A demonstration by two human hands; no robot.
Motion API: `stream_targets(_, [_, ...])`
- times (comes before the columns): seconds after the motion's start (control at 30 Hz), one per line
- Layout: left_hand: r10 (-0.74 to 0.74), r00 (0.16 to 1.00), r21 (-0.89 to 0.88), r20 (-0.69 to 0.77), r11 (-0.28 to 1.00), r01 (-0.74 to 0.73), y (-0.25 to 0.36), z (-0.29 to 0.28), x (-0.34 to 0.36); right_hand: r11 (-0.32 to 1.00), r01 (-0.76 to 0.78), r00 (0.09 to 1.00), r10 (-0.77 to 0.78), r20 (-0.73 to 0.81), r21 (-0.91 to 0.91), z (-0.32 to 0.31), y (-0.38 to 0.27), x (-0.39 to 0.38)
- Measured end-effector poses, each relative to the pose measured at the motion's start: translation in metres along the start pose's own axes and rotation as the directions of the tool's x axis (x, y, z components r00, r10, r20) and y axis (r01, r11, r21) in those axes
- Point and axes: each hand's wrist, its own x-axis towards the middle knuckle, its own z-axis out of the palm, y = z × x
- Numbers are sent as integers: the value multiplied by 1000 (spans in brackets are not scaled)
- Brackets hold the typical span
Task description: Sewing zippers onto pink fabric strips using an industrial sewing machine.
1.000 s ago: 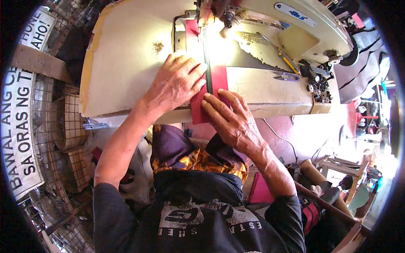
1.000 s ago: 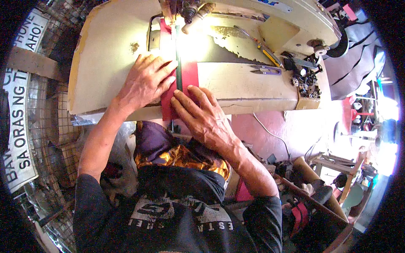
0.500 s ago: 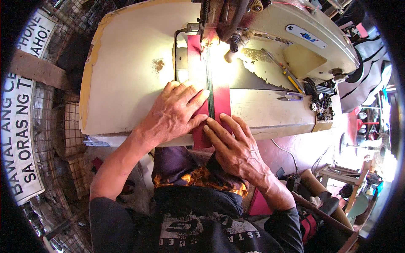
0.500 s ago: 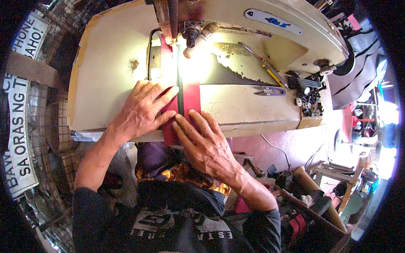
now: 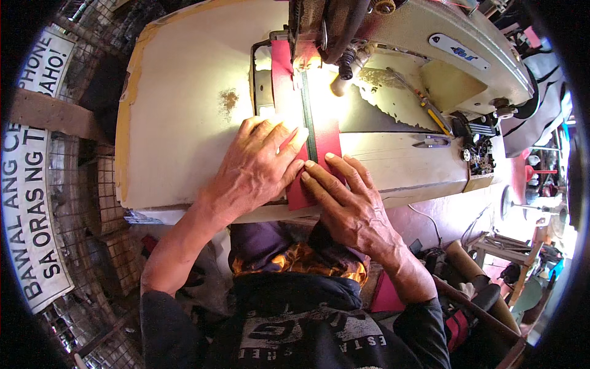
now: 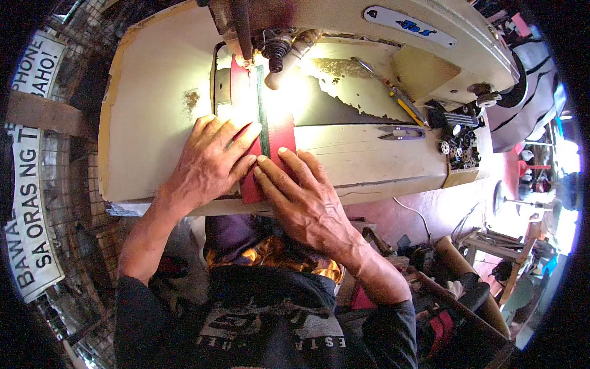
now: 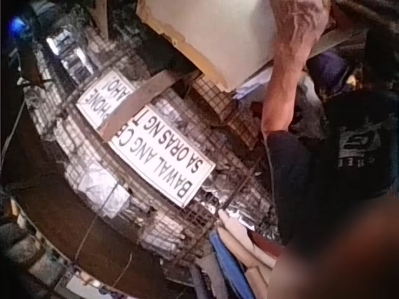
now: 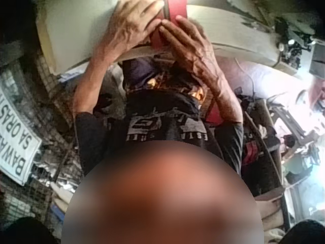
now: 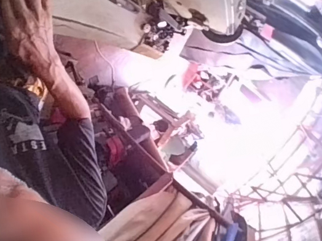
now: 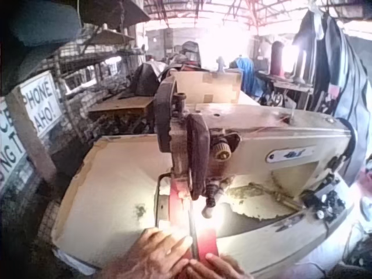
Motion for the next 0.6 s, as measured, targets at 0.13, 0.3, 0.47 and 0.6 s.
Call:
stream_targets(0.13, [-19,1000,-3,2,1000,19,1,1,0,1000,16,1000,-16,-20,11,0,3,1])
stream_targets(0.3, [-5,1000,9,-16,1000,5,-18,1,12,1000,7,998,-7,-66,-9,3,11,19])
stream_targets(0.47, [0,1000,12,-10,1000,0,-27,2,16,1000,-1,997,-1,-76,-19,7,19,31])
stream_targets(0.6, [3,1000,-9,22,1000,-3,-18,3,8,1000,-1,994,-2,-113,-21,7,18,29])
